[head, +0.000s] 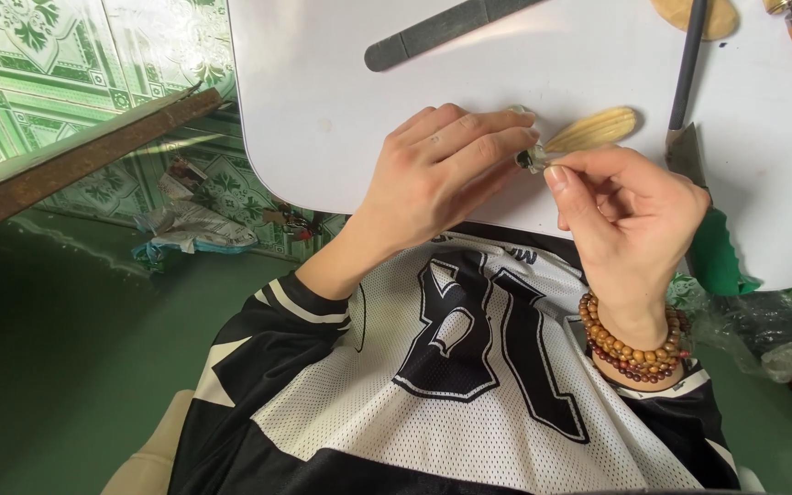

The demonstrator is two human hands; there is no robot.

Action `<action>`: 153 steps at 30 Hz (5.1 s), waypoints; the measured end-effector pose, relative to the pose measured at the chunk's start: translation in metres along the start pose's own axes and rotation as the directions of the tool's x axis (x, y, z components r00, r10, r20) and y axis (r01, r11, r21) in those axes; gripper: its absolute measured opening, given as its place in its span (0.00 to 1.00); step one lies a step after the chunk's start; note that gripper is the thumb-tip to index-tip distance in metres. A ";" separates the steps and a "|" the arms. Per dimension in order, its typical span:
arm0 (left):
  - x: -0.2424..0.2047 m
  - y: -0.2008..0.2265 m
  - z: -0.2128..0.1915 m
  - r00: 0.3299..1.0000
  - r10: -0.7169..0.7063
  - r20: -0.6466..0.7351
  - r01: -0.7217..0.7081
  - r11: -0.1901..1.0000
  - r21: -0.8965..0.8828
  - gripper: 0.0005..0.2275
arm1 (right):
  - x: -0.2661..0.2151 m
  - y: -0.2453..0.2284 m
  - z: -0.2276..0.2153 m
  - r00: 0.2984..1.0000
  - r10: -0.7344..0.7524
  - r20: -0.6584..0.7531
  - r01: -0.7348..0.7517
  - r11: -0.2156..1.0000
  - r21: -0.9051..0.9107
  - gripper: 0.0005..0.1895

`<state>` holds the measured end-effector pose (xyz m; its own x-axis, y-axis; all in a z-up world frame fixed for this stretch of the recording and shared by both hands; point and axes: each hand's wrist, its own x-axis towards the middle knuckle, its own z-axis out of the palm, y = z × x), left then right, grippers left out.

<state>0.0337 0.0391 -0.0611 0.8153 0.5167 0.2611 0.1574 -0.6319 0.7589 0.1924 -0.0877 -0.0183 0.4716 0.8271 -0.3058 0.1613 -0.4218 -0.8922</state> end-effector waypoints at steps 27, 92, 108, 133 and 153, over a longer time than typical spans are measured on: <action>-0.010 -0.004 0.008 0.998 0.011 -0.058 -0.009 0.999 0.046 0.07 | 0.013 -0.001 -0.022 0.976 0.065 0.209 -0.056 0.997 -0.052 0.02; -0.017 -0.003 -0.001 0.998 -0.011 -0.056 0.007 0.997 -0.071 0.08 | 0.037 0.046 -0.051 0.850 -0.527 -0.002 0.404 0.655 -0.638 0.04; -0.020 -0.012 0.007 0.998 0.022 -0.062 -0.027 0.996 -0.088 0.09 | 0.005 0.056 -0.047 0.671 -0.724 -0.158 0.741 0.663 0.107 0.11; -0.019 -0.009 0.004 0.999 0.010 -0.049 -0.015 0.995 -0.102 0.08 | 0.004 0.035 -0.017 0.697 -0.714 -0.063 0.717 0.697 0.017 0.09; -0.016 -0.006 0.005 1.000 0.015 -0.025 -0.019 0.986 -0.165 0.08 | 0.003 0.024 -0.035 0.647 -0.753 0.116 0.760 0.649 -0.027 0.12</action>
<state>0.0222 0.0321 -0.0730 0.8034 0.5216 0.2873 0.0481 -0.5378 0.8417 0.2281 -0.1088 -0.0290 0.0832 0.8963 0.4355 0.4868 0.3448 -0.8026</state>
